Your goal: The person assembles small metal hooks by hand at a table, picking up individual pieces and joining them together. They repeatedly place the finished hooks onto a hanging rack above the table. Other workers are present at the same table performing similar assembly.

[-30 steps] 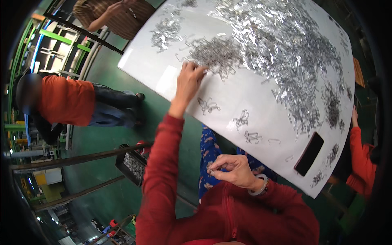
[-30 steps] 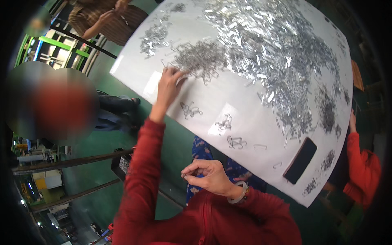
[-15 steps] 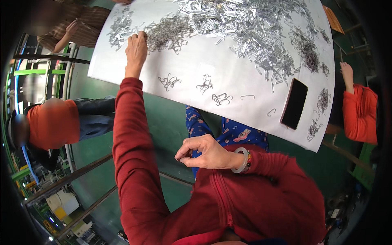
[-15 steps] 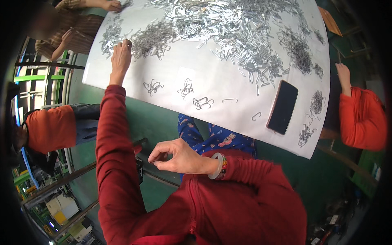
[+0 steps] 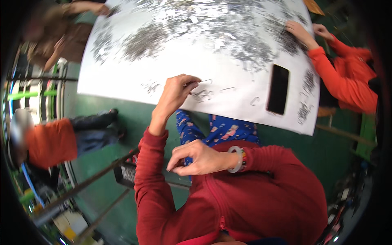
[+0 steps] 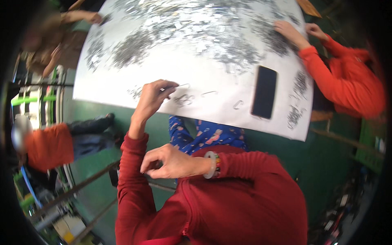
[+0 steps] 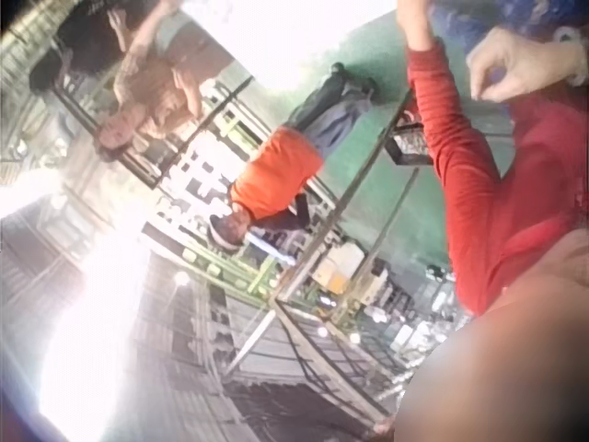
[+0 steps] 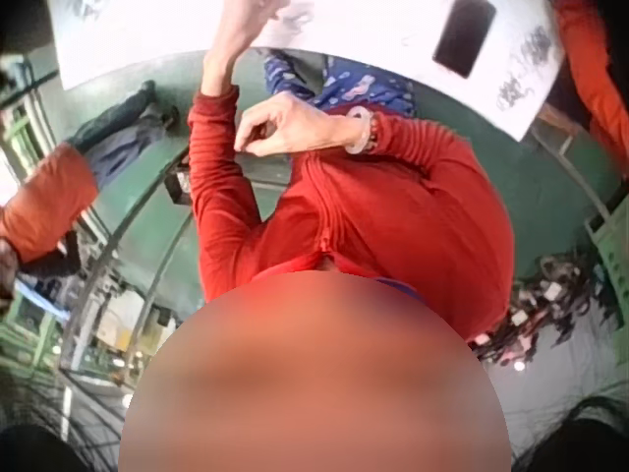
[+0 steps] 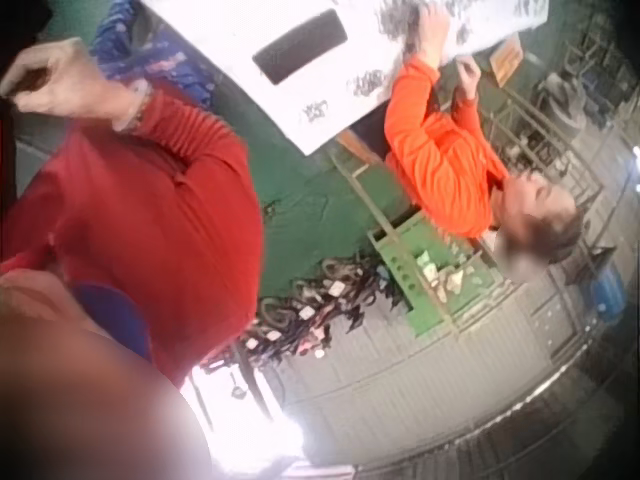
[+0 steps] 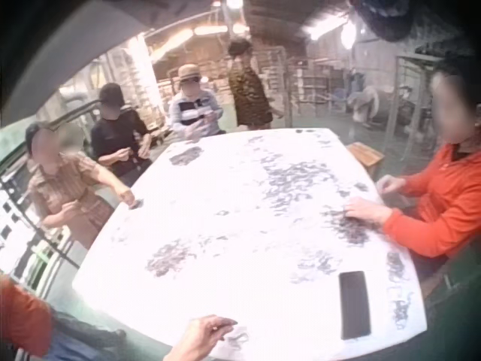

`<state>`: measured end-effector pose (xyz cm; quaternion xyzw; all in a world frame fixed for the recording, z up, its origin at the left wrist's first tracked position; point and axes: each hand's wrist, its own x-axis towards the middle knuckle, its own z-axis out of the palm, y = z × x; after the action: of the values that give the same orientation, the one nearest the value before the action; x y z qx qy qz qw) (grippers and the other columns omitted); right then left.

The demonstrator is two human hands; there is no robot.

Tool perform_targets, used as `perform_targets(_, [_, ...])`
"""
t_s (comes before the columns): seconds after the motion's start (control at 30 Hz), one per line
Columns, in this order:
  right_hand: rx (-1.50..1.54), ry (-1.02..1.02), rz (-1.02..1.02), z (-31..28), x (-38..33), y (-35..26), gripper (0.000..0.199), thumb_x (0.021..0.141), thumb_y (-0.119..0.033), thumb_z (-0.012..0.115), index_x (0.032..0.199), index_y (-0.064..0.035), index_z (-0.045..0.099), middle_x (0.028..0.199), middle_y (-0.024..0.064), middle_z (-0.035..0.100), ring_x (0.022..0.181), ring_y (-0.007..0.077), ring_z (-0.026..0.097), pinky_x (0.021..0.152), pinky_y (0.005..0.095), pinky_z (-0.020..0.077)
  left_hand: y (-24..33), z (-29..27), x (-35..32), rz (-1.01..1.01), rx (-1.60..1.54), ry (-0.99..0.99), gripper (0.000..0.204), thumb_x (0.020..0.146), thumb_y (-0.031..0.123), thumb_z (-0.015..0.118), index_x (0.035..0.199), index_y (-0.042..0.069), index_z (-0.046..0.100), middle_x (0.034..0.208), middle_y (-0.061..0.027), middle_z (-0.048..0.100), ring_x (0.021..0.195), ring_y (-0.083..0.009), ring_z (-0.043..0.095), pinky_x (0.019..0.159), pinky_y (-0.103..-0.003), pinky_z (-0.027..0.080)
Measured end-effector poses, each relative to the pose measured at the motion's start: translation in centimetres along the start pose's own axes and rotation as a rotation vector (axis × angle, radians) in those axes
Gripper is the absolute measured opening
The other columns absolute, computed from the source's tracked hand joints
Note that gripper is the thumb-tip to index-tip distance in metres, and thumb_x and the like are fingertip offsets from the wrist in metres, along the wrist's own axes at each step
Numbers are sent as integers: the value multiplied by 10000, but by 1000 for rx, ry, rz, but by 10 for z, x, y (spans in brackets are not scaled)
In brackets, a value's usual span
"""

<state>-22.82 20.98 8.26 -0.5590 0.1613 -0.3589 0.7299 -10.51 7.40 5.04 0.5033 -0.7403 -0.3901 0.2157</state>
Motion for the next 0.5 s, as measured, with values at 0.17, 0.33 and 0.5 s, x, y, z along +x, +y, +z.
perform_targets(0.17, [76,9,8,0,-2,-1,131,775,3,654,899,8,694,866,72,699,769,142,670,703,271,535,24,37,18,339,138,-110,113,858,106,661,941,60,724,817,-114,663,766,-270,636,688,-363,505])
perform_targets(0.33, [24,-43,11,-3,-3,-6,154,777,23,687,920,-32,702,846,59,677,743,154,641,639,272,493,23,36,33,322,231,111,87,892,36,564,952,44,626,879,-132,615,823,-316,589,720,-389,480])
perform_targets(0.5, [-72,-90,-15,-4,8,-12,157,751,61,699,888,-16,712,829,69,681,696,140,632,595,257,486,-23,-53,0,24,57,705,93,964,46,502,999,-7,570,877,-96,627,709,-181,603,680,-313,502])
